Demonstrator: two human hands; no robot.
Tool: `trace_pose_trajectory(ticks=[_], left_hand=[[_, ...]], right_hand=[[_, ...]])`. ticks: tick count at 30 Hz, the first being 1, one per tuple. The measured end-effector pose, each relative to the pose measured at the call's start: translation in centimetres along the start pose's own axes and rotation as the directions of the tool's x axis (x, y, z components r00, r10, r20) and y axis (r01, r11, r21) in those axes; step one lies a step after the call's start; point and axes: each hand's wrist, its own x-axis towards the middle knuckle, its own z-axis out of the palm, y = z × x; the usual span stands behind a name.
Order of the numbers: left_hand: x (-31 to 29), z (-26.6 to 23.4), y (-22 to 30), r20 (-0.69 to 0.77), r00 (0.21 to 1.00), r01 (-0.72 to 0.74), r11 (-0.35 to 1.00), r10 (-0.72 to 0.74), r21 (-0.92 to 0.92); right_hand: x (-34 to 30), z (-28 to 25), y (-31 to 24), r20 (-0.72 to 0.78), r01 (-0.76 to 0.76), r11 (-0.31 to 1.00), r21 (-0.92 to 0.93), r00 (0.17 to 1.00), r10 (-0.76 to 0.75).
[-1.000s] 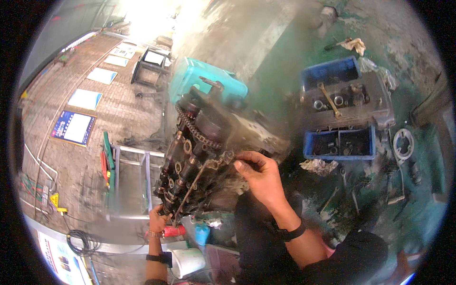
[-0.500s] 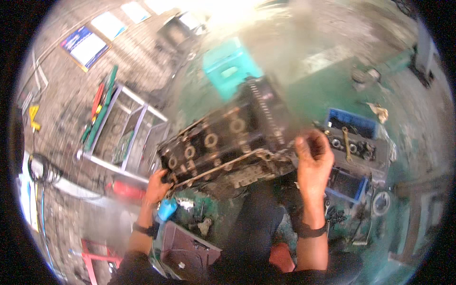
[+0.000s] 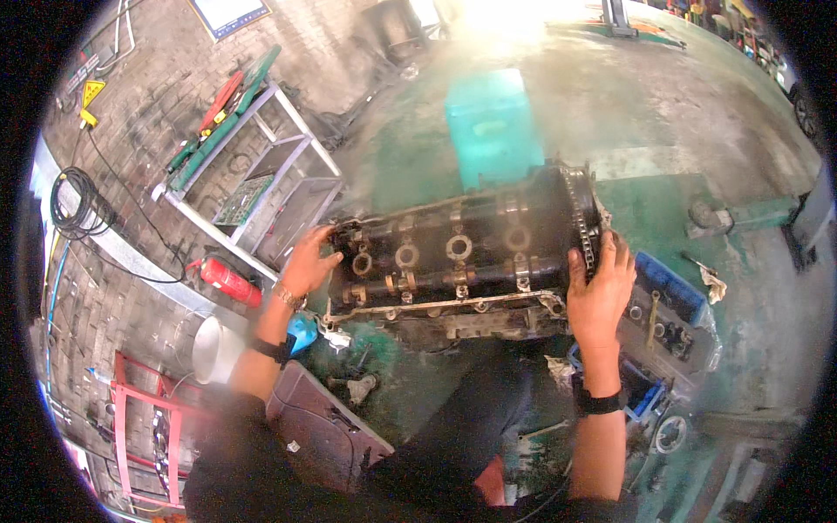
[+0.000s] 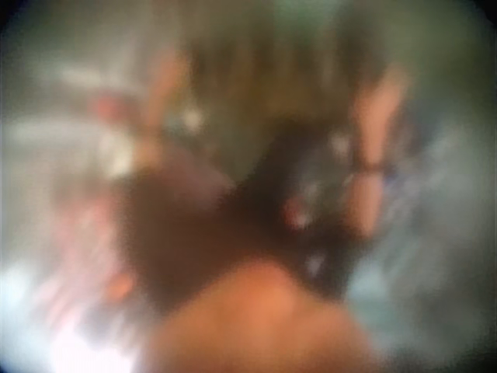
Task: The person holds a disassembled engine cylinder head and repeatedly rotates and tilts it to view the camshafts, timing chain, and valve train. The person uses both hands to stabilize and reposition the component while inspecting internal surfaces.
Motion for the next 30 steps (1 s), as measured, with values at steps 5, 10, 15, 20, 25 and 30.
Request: trace_pose_trajectory(ticks=[5,10,15,20,25,30], left_hand=[[1.9,1.7,-0.9,0.188,0.981,0.024,0.986,-0.055,0.162],[3.5,2.7,-0.4,0.172,0.985,-0.023,0.953,-0.031,0.302],[3.3,2.6,-0.4,0.081,0.997,-0.017,0.992,0.007,0.126],[3.6,2.8,-0.6,0.033,0.999,0.017,0.998,-0.019,0.060],[4.5,1.8,-1.0,0.084,0.986,0.147,0.989,-0.144,-0.030],[4.9,0.4,-0.7,0.074,0.982,0.174,0.985,-0.175,0.019]], right_hand=[[-0.7,0.5,0.6,-0.054,0.006,1.000,-0.030,0.999,-0.008],[-0.6,0.0,0.4,0.016,-0.072,0.996,0.056,0.997,0.071],[-0.5,0.2,0.2,-0.069,-0.025,1.000,0.017,0.997,0.026],[-0.5,0.3,0.4,-0.088,-0.017,0.999,0.035,0.996,0.020],[-0.5,0.3,0.3,-0.070,-0.027,0.999,0.034,0.997,0.030],[-0.4,0.3,0.2,-0.065,-0.051,0.998,0.046,0.996,0.054]])
